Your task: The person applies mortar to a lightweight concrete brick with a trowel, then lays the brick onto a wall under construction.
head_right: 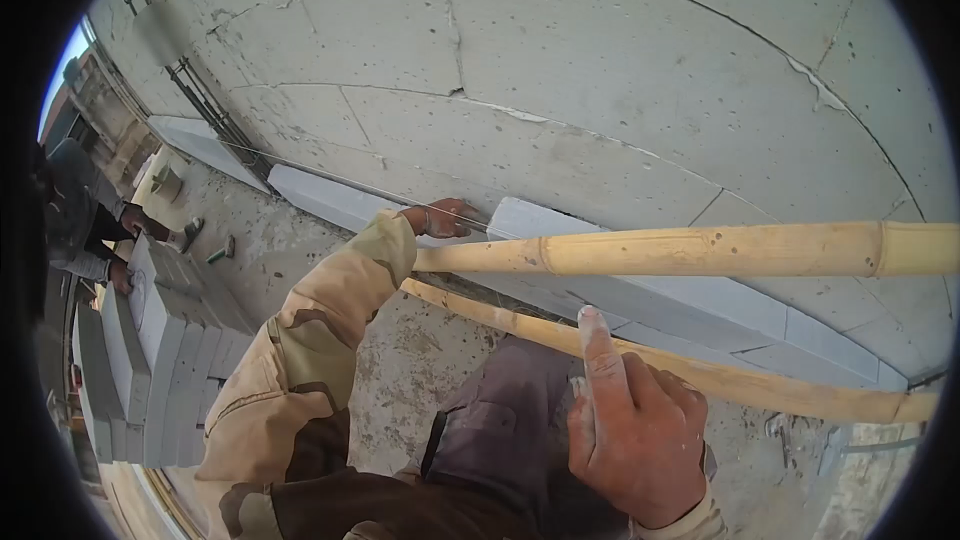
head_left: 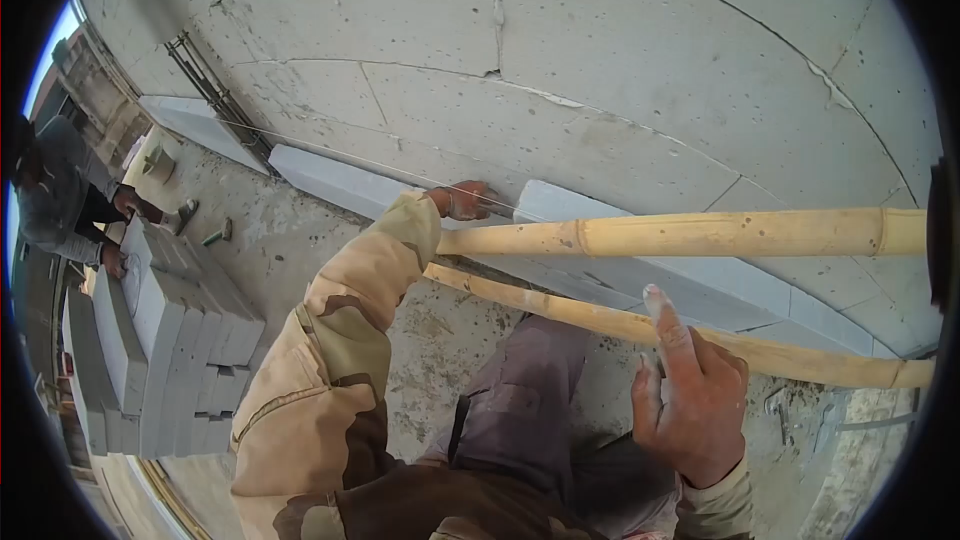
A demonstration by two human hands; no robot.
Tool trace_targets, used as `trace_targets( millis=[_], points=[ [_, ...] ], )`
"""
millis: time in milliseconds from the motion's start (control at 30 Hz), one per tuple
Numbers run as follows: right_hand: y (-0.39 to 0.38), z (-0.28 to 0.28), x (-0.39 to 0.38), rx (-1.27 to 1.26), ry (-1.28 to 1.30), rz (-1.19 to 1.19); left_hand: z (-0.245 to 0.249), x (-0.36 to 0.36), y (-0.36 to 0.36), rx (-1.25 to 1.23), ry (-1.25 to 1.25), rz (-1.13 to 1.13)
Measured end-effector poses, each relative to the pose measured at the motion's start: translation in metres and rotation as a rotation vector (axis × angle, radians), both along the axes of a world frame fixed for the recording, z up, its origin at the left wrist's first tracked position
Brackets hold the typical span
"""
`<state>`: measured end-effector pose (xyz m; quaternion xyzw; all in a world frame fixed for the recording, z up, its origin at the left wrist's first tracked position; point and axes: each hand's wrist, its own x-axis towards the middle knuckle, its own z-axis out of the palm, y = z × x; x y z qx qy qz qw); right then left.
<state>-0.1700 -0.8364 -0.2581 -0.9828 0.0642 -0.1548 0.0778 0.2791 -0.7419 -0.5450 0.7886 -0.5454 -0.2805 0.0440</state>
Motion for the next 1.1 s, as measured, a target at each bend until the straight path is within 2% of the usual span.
trace_targets(
  millis=[33, 67, 100, 133, 167, 233, 300, 367, 433, 567, 667, 733, 833, 867, 933, 1000, 1067, 1100],
  points=[
    [-0.006, -0.012, 0.013, 0.006, -0.040, 0.112, -0.016, 0.013, 0.019, -0.075, 0.055, 0.078],
    [-0.026, -0.032, 0.019, -0.096, -0.020, 0.041, -0.027, 0.018, 0.040, -0.208, -0.089, 0.008],
    [-0.032, -0.047, 0.034, -0.204, -0.019, -0.036, -0.031, 0.022, 0.052, -0.159, -0.032, 0.071],
    [-0.023, -0.046, 0.033, -0.082, -0.056, -0.054, -0.048, 0.025, 0.071, -0.287, 0.096, 0.210],
    [-0.018, -0.036, 0.030, 0.049, -0.062, -0.079, -0.052, 0.024, 0.083, -0.229, 0.126, 0.367],
    [-0.009, -0.011, 0.045, -0.062, 0.245, -0.260, -0.063, 0.013, 0.107, -0.287, 0.073, 0.554],
    [-0.005, -0.004, 0.042, -0.031, 0.182, -0.245, -0.056, 0.003, 0.119, -0.338, -0.042, 0.566],
    [-0.010, -0.009, 0.047, 0.000, 0.102, -0.260, -0.045, -0.017, 0.129, -0.495, -0.001, 0.613],
    [-0.023, -0.016, 0.048, -0.179, 0.183, -0.191, -0.065, -0.026, 0.128, -0.776, 0.073, 0.652],
    [-0.024, -0.031, 0.044, -0.055, 0.002, -0.169, -0.040, -0.048, 0.122, -0.732, 0.062, 0.645],
    [-0.041, -0.044, 0.048, -0.107, 0.046, -0.141, -0.052, -0.054, 0.109, -0.711, 0.106, 0.660],
    [-0.031, -0.038, 0.043, -0.087, 0.100, -0.192, -0.028, -0.071, 0.114, -0.627, 0.175, 0.627],
    [-0.026, -0.031, 0.035, -0.001, 0.066, -0.211, -0.048, -0.067, 0.106, -0.616, 0.103, 0.607],
    [-0.037, -0.045, 0.036, -0.001, 0.058, -0.209, -0.056, -0.067, 0.107, -0.674, 0.063, 0.604],
    [-0.068, -0.081, 0.036, -0.231, -0.154, -0.029, -0.054, -0.068, 0.105, -0.626, 0.058, 0.602],
    [-0.049, -0.055, 0.032, -0.149, -0.076, -0.085, -0.049, -0.069, 0.105, -0.579, 0.057, 0.612],
    [-0.040, -0.045, 0.023, -0.053, 0.013, -0.153, -0.050, -0.073, 0.106, -0.748, 0.079, 0.681],
    [-0.039, -0.044, 0.022, -0.016, 0.003, -0.153, -0.049, -0.070, 0.104, -0.748, 0.078, 0.677]
  ],
)
